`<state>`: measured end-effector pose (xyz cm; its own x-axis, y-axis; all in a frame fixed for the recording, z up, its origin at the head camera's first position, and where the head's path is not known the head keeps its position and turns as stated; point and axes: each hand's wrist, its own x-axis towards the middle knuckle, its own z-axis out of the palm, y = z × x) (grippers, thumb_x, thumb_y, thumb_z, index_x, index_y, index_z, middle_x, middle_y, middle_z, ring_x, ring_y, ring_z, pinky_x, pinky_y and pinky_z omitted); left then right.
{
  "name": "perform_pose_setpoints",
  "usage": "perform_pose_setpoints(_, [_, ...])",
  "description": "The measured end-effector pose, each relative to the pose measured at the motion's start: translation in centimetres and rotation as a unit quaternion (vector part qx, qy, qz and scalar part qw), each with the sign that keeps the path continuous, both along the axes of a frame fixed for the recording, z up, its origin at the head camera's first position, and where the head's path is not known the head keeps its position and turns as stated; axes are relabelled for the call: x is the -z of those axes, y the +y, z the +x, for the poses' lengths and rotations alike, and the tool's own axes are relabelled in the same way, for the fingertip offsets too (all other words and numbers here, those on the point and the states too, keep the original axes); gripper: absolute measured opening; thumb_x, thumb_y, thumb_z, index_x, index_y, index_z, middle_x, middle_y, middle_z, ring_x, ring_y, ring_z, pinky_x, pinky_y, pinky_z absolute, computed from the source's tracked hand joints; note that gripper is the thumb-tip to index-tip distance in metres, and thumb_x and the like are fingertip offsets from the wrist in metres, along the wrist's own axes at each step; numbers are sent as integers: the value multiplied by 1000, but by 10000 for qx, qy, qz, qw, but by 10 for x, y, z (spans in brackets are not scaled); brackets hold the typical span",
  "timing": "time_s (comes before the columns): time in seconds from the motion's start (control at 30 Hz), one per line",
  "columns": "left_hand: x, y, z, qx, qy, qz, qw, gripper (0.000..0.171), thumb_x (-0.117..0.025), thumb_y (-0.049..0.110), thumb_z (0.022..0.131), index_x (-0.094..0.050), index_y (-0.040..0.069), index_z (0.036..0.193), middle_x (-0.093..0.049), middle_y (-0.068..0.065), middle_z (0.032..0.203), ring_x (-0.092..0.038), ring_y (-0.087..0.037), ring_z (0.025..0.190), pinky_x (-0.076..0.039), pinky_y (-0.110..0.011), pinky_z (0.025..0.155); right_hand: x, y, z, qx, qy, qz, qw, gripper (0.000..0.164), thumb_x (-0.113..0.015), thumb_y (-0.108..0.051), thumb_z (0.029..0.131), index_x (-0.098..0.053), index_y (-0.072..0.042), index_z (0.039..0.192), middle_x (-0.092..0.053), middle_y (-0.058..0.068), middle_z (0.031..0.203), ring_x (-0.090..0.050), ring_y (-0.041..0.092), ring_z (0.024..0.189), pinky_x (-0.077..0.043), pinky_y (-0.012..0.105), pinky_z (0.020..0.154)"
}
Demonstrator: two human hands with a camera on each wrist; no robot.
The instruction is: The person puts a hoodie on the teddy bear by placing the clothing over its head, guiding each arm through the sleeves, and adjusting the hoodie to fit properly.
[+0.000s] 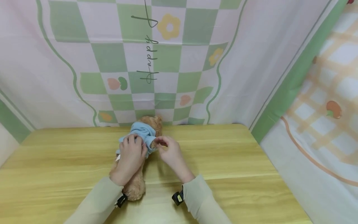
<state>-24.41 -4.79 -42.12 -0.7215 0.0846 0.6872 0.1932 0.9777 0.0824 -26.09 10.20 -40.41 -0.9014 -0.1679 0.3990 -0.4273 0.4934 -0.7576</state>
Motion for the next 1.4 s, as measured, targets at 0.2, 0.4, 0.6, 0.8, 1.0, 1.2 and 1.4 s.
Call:
perform_pose_setpoints(0.2, [5, -1, -2, 38, 150, -104, 9998, 19, -66, 23, 86, -64, 5, 88, -60, -15, 100, -58, -33, 94, -48, -48, 72, 9, -7, -5, 299, 981, 336, 9942, 6, -72, -1, 80, -69, -1, 85, -71, 11, 89, -68, 24, 84, -57, 34, 77])
perform_pose_setpoints(0.4, [9, -1, 1, 288, 273, -235, 9989, 18, -68, 24, 86, -63, 8, 87, -59, -14, 101, -57, -32, 94, -48, -46, 72, 15, -1, -31, 1056, 665, 263, 9918, 7, -69, 0, 82, -65, 0, 76, -71, 13, 76, -67, 23, 69, -52, 26, 59])
perform_pose_setpoints(0.6, [3, 2, 1, 58, 39, -206, 9998, 20, -69, 30, 86, -62, 12, 93, -61, -13, 103, -59, -33, 95, -50, -47, 71, 14, -1, -37, 1115, -597, -523, 9906, 8, -67, -2, 85, -63, 4, 81, -67, 17, 81, -61, 15, 70, -49, 21, 63])
perform_pose_setpoints(0.8, [-7, 4, -1, 96, -1064, 77, 9943, 53, -71, 52, 78, -61, 28, 124, -58, -15, 113, -56, -38, 104, -48, -57, 78, -7, -10, -17, 718, -553, -292, 9955, 7, -64, -3, 88, -64, 2, 84, -65, 16, 79, -56, 13, 68, -45, 19, 59])
perform_pose_setpoints(1.0, [-9, -1, 1, -102, -1281, 275, 9913, 46, -76, 43, 76, -65, 29, 119, -55, -13, 117, -54, -37, 107, -48, -56, 80, -10, -6, -13, 790, -333, 103, 9963, 7, -65, -1, 86, -62, 2, 80, -65, 15, 77, -56, 13, 66, -44, 19, 57])
perform_pose_setpoints(1.2, [-6, -2, 2, -40, -1364, 179, 9905, 42, -74, 38, 81, -65, 29, 121, -54, -11, 120, -53, -34, 110, -48, -54, 80, 7, 7, -33, 967, -961, -492, 9895, 6, -63, 4, 86, -61, 7, 82, -64, 20, 79, -53, 4, 63, -46, 17, 60])
perform_pose_setpoints(1.4, [-5, 4, 3, -33, -1416, 266, 9896, 49, -73, 40, 81, -62, 25, 126, -53, -13, 122, -52, -33, 112, -48, -53, 79, 15, 12, -37, 1134, -955, -89, 9889, 4, -61, 3, 88, -61, 5, 84, -64, 18, 83, -59, 16, 71, -49, 22, 64])
